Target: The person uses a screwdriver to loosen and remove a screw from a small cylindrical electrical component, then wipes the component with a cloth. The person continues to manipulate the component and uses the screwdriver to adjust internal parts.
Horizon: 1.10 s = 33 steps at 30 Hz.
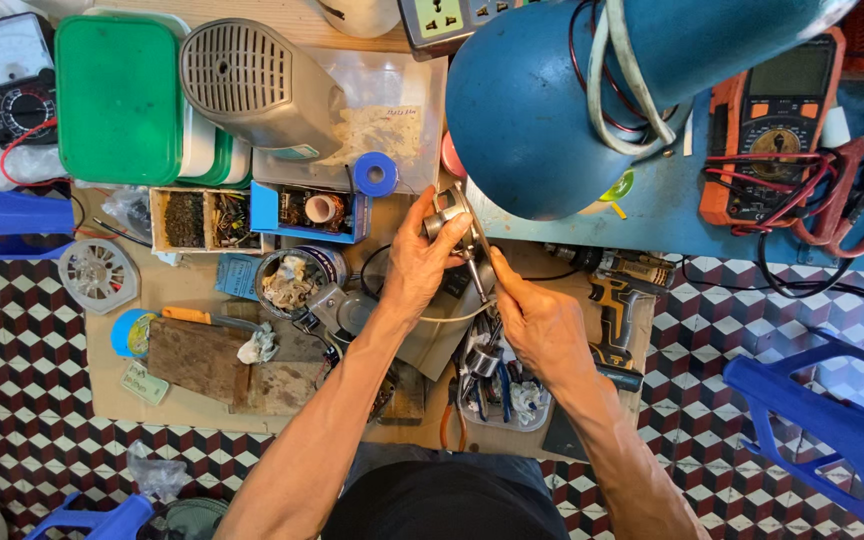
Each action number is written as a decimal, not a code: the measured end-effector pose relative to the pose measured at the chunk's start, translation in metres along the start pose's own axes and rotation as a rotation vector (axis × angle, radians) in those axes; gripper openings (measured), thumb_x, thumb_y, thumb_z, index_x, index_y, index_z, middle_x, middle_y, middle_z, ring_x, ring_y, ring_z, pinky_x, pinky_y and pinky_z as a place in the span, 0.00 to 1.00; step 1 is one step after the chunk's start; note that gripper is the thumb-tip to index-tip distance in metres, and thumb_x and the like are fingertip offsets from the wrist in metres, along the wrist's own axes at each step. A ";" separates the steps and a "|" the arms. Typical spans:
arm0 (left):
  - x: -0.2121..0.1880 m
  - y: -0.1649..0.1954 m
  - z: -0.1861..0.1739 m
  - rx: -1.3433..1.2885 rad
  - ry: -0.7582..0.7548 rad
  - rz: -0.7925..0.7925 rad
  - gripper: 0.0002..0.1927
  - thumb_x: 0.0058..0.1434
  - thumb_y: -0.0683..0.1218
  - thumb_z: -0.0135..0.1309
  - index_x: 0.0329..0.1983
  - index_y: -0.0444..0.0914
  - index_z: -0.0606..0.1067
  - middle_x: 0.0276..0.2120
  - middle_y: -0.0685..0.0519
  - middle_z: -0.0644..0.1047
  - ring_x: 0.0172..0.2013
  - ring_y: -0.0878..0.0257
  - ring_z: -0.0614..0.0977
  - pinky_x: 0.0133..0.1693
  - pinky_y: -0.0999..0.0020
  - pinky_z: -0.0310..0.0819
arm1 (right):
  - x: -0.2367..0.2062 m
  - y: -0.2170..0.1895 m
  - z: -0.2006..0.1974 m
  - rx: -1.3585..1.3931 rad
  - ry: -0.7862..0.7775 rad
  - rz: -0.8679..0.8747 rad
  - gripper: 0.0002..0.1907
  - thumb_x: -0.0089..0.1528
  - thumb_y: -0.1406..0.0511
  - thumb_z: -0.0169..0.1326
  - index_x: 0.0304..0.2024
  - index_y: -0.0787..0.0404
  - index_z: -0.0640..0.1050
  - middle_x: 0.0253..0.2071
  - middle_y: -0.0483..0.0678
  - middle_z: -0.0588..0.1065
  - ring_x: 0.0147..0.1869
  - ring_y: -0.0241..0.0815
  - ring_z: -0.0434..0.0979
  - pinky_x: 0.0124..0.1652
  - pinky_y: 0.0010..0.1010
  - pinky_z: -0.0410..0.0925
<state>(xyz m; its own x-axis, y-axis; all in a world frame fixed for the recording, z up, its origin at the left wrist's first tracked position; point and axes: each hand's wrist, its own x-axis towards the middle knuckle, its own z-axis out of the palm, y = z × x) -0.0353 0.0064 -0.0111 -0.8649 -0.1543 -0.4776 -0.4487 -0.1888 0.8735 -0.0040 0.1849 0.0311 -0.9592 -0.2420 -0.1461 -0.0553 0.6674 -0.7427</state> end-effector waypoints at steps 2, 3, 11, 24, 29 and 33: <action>0.001 -0.001 0.001 -0.041 -0.012 0.025 0.47 0.59 0.58 0.61 0.76 0.34 0.56 0.64 0.44 0.71 0.52 0.58 0.81 0.42 0.66 0.85 | 0.000 -0.001 0.000 0.026 0.017 -0.017 0.22 0.66 0.66 0.52 0.64 0.53 0.75 0.29 0.60 0.76 0.32 0.56 0.80 0.32 0.41 0.70; 0.000 -0.001 0.001 -0.060 -0.011 0.037 0.47 0.60 0.58 0.61 0.76 0.33 0.56 0.65 0.44 0.71 0.53 0.58 0.81 0.42 0.66 0.85 | 0.000 -0.001 0.001 0.042 0.020 -0.030 0.22 0.67 0.66 0.52 0.65 0.53 0.75 0.29 0.60 0.76 0.32 0.55 0.80 0.32 0.40 0.70; 0.002 0.001 0.001 -0.040 -0.039 0.003 0.47 0.58 0.56 0.63 0.75 0.37 0.55 0.62 0.46 0.72 0.53 0.60 0.80 0.43 0.65 0.83 | 0.003 0.008 0.005 0.448 -0.083 0.364 0.19 0.68 0.61 0.48 0.61 0.56 0.77 0.25 0.46 0.77 0.26 0.33 0.74 0.29 0.28 0.69; 0.002 -0.002 0.001 -0.019 0.034 -0.126 0.51 0.53 0.64 0.61 0.74 0.38 0.57 0.64 0.43 0.69 0.59 0.55 0.77 0.45 0.57 0.86 | 0.003 0.009 0.005 0.223 -0.033 0.333 0.19 0.68 0.62 0.50 0.60 0.59 0.75 0.27 0.52 0.78 0.29 0.42 0.78 0.33 0.34 0.69; 0.004 -0.007 -0.002 -0.086 -0.010 -0.198 0.53 0.55 0.67 0.58 0.76 0.35 0.54 0.65 0.40 0.67 0.60 0.51 0.76 0.46 0.58 0.85 | -0.001 0.002 0.003 0.175 0.075 0.127 0.16 0.69 0.65 0.50 0.59 0.61 0.75 0.34 0.54 0.79 0.36 0.45 0.81 0.37 0.36 0.71; 0.009 -0.001 -0.004 -0.130 -0.028 -0.268 0.51 0.55 0.66 0.57 0.75 0.36 0.55 0.62 0.40 0.72 0.55 0.49 0.79 0.43 0.61 0.84 | -0.003 -0.002 0.001 0.184 0.033 0.173 0.19 0.69 0.65 0.50 0.62 0.58 0.74 0.34 0.53 0.79 0.36 0.43 0.81 0.38 0.35 0.71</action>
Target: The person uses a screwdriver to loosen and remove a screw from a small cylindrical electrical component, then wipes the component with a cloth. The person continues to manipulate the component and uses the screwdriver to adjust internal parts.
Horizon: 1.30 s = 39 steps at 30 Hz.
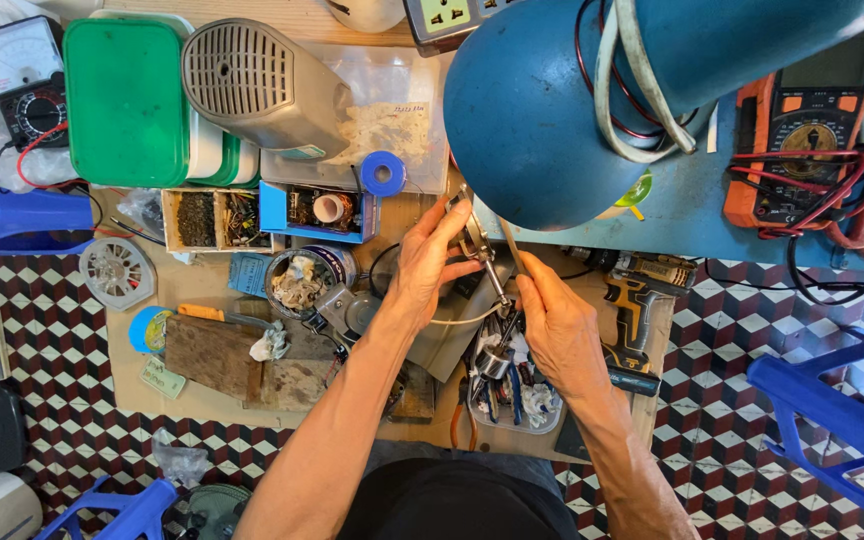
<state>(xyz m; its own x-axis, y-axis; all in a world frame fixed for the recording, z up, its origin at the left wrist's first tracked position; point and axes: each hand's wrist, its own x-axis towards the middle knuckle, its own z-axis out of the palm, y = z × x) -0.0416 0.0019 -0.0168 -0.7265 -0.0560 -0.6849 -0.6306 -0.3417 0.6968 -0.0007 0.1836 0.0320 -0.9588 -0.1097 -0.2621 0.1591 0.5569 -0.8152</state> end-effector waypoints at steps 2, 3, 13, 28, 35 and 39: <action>0.000 0.004 0.000 0.007 0.000 -0.017 0.48 0.56 0.65 0.56 0.74 0.37 0.58 0.59 0.43 0.74 0.52 0.53 0.81 0.43 0.63 0.84 | 0.000 -0.003 -0.001 0.033 -0.012 -0.013 0.21 0.69 0.66 0.49 0.64 0.58 0.72 0.34 0.52 0.78 0.36 0.42 0.80 0.38 0.34 0.71; -0.001 0.006 0.000 0.011 0.001 -0.025 0.46 0.57 0.64 0.56 0.73 0.37 0.60 0.58 0.44 0.75 0.50 0.55 0.82 0.42 0.63 0.84 | 0.000 -0.004 -0.001 0.050 -0.018 -0.020 0.22 0.68 0.67 0.49 0.66 0.58 0.71 0.35 0.52 0.78 0.36 0.42 0.80 0.38 0.33 0.71; -0.002 0.008 0.001 -0.021 0.005 -0.018 0.35 0.59 0.62 0.56 0.63 0.37 0.72 0.52 0.51 0.78 0.40 0.62 0.83 0.38 0.66 0.85 | 0.004 -0.010 0.001 0.052 -0.054 -0.045 0.22 0.68 0.68 0.49 0.66 0.55 0.72 0.37 0.52 0.79 0.36 0.40 0.79 0.40 0.31 0.72; 0.001 0.003 0.000 -0.035 0.038 -0.012 0.35 0.58 0.63 0.57 0.61 0.36 0.71 0.47 0.50 0.79 0.39 0.63 0.84 0.38 0.64 0.87 | 0.000 -0.008 0.006 0.061 -0.002 -0.115 0.22 0.68 0.69 0.50 0.66 0.55 0.72 0.36 0.52 0.78 0.36 0.42 0.79 0.38 0.31 0.71; 0.002 0.003 0.000 -0.048 0.024 -0.030 0.36 0.58 0.64 0.58 0.59 0.34 0.75 0.44 0.50 0.80 0.37 0.62 0.83 0.37 0.64 0.86 | 0.002 -0.008 0.007 0.017 -0.012 -0.131 0.23 0.69 0.71 0.50 0.67 0.56 0.72 0.33 0.51 0.73 0.33 0.41 0.75 0.37 0.31 0.69; 0.006 0.003 -0.002 -0.060 0.048 -0.063 0.36 0.57 0.64 0.58 0.59 0.35 0.75 0.44 0.51 0.80 0.37 0.62 0.84 0.37 0.64 0.86 | 0.003 -0.008 0.009 0.053 0.035 -0.164 0.23 0.69 0.70 0.50 0.67 0.54 0.71 0.32 0.50 0.73 0.33 0.41 0.76 0.38 0.31 0.70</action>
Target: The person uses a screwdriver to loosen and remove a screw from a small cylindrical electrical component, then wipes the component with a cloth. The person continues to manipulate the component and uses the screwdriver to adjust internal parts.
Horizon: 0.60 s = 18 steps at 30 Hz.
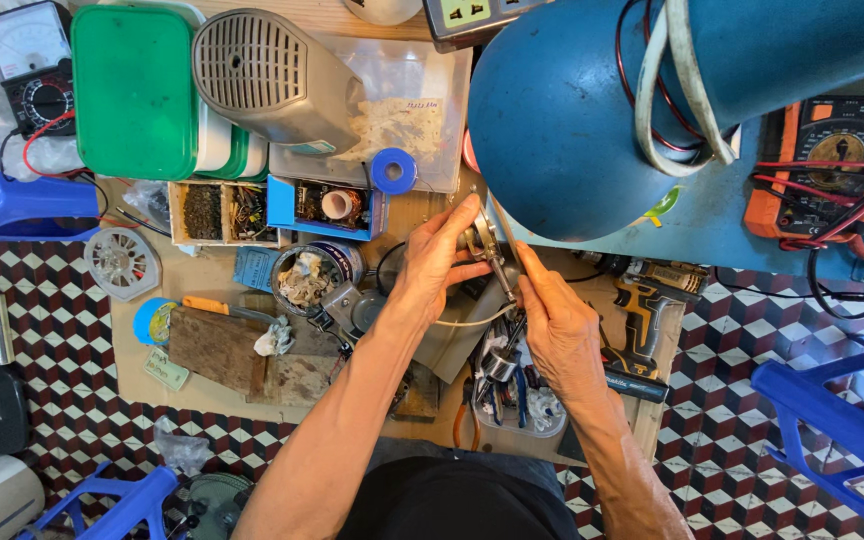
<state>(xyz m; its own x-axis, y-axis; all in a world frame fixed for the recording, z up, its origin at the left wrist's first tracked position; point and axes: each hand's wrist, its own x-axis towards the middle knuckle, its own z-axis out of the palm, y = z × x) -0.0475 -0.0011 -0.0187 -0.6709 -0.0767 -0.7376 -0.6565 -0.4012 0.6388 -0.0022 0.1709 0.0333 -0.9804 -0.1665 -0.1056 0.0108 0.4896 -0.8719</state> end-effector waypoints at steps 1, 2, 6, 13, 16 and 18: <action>0.001 0.000 0.000 0.002 -0.004 -0.009 0.36 0.56 0.65 0.58 0.59 0.35 0.75 0.43 0.50 0.80 0.37 0.62 0.84 0.37 0.64 0.86 | 0.000 0.000 0.001 -0.020 -0.008 0.007 0.23 0.69 0.71 0.50 0.67 0.54 0.72 0.32 0.51 0.73 0.33 0.42 0.76 0.38 0.31 0.69; 0.001 0.000 0.000 0.005 -0.007 -0.016 0.36 0.56 0.65 0.58 0.59 0.35 0.74 0.43 0.50 0.81 0.37 0.62 0.84 0.37 0.64 0.86 | 0.001 0.000 0.002 -0.040 -0.017 0.013 0.24 0.69 0.71 0.51 0.67 0.54 0.72 0.32 0.52 0.73 0.33 0.43 0.76 0.38 0.32 0.69; 0.003 -0.001 0.000 -0.001 0.016 -0.033 0.36 0.56 0.65 0.59 0.57 0.34 0.74 0.42 0.48 0.81 0.38 0.60 0.85 0.38 0.62 0.86 | 0.003 0.001 0.005 -0.013 0.005 -0.054 0.23 0.69 0.72 0.50 0.67 0.54 0.72 0.37 0.52 0.75 0.36 0.44 0.77 0.39 0.32 0.69; 0.004 -0.003 -0.001 -0.072 -0.009 -0.100 0.35 0.55 0.65 0.60 0.55 0.35 0.77 0.41 0.50 0.81 0.39 0.59 0.84 0.39 0.62 0.84 | -0.002 0.009 0.007 -0.051 -0.032 -0.025 0.30 0.65 0.74 0.51 0.69 0.52 0.70 0.32 0.52 0.72 0.32 0.45 0.75 0.37 0.33 0.69; 0.006 -0.004 -0.002 -0.081 -0.003 -0.111 0.35 0.54 0.65 0.60 0.55 0.36 0.76 0.42 0.50 0.81 0.40 0.59 0.84 0.40 0.62 0.85 | 0.003 0.015 0.012 -0.079 -0.017 -0.047 0.29 0.65 0.73 0.52 0.69 0.51 0.71 0.32 0.52 0.72 0.32 0.46 0.74 0.37 0.33 0.69; 0.007 -0.004 -0.002 -0.091 0.000 -0.103 0.36 0.55 0.65 0.61 0.55 0.35 0.76 0.42 0.49 0.81 0.41 0.59 0.84 0.41 0.62 0.85 | 0.005 0.017 0.013 -0.081 -0.024 -0.058 0.29 0.66 0.74 0.52 0.69 0.52 0.70 0.33 0.53 0.72 0.32 0.47 0.73 0.37 0.34 0.69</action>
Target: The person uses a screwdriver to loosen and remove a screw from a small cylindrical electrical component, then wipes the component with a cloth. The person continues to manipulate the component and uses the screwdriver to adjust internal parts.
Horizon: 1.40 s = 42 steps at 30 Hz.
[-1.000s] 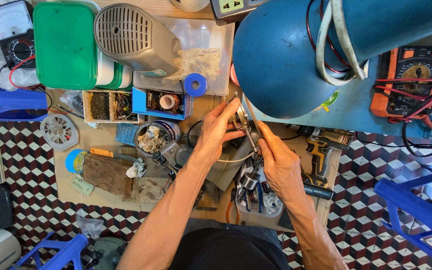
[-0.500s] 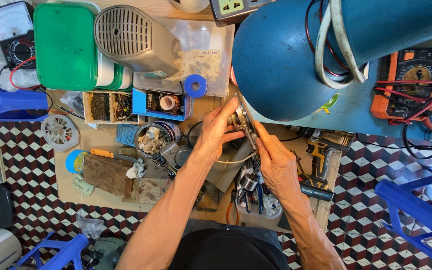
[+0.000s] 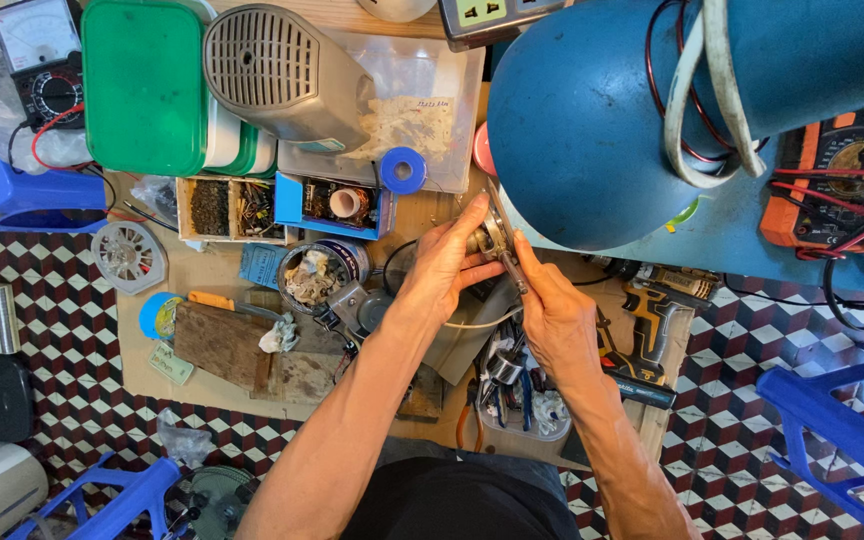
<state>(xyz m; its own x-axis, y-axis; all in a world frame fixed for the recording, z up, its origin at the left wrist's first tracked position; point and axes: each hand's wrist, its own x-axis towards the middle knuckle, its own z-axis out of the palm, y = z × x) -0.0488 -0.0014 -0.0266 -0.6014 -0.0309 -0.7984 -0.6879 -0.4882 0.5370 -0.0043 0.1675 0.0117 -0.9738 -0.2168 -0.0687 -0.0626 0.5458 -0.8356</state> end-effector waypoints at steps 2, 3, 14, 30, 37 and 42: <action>0.000 0.000 -0.001 0.007 -0.023 -0.004 0.36 0.54 0.66 0.61 0.55 0.35 0.75 0.43 0.50 0.81 0.41 0.60 0.85 0.42 0.62 0.85 | -0.001 0.001 0.000 0.005 -0.018 0.038 0.29 0.65 0.74 0.51 0.69 0.52 0.71 0.32 0.54 0.72 0.32 0.47 0.74 0.37 0.34 0.69; 0.000 0.000 -0.001 0.006 -0.028 0.003 0.37 0.53 0.66 0.61 0.55 0.35 0.75 0.43 0.50 0.81 0.41 0.60 0.85 0.42 0.61 0.85 | -0.003 0.002 -0.001 0.011 -0.031 0.047 0.29 0.65 0.74 0.51 0.69 0.52 0.71 0.32 0.54 0.72 0.31 0.47 0.74 0.36 0.34 0.69; 0.003 -0.007 0.001 0.004 0.015 0.029 0.40 0.52 0.66 0.62 0.57 0.33 0.73 0.42 0.49 0.80 0.39 0.59 0.84 0.38 0.63 0.85 | -0.004 -0.001 -0.008 -0.051 -0.025 -0.024 0.28 0.64 0.74 0.52 0.68 0.55 0.71 0.33 0.56 0.73 0.32 0.51 0.76 0.36 0.37 0.69; -0.007 -0.005 0.007 0.104 0.076 0.128 0.45 0.53 0.65 0.62 0.65 0.33 0.68 0.43 0.47 0.80 0.38 0.63 0.83 0.35 0.67 0.85 | 0.000 -0.021 -0.027 -0.073 -0.076 0.054 0.22 0.66 0.68 0.53 0.64 0.57 0.74 0.39 0.57 0.80 0.37 0.50 0.82 0.36 0.37 0.71; -0.010 -0.005 0.008 0.111 0.109 0.170 0.50 0.51 0.63 0.64 0.70 0.33 0.63 0.49 0.47 0.76 0.37 0.65 0.80 0.34 0.65 0.85 | -0.005 -0.025 -0.035 -0.040 -0.082 0.008 0.22 0.66 0.68 0.52 0.64 0.57 0.74 0.41 0.58 0.80 0.38 0.51 0.83 0.37 0.37 0.72; -0.012 -0.008 0.011 0.082 0.134 0.161 0.52 0.49 0.64 0.66 0.71 0.35 0.61 0.50 0.46 0.77 0.39 0.62 0.80 0.35 0.62 0.84 | -0.001 -0.023 -0.026 -0.197 -0.103 0.074 0.23 0.66 0.69 0.52 0.65 0.55 0.75 0.32 0.58 0.77 0.34 0.56 0.79 0.35 0.43 0.69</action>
<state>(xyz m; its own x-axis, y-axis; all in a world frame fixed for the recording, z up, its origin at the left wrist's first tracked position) -0.0403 0.0124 -0.0187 -0.6507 -0.2209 -0.7265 -0.6214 -0.3950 0.6766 -0.0075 0.1766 0.0453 -0.9504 -0.2466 -0.1896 -0.0434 0.7087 -0.7041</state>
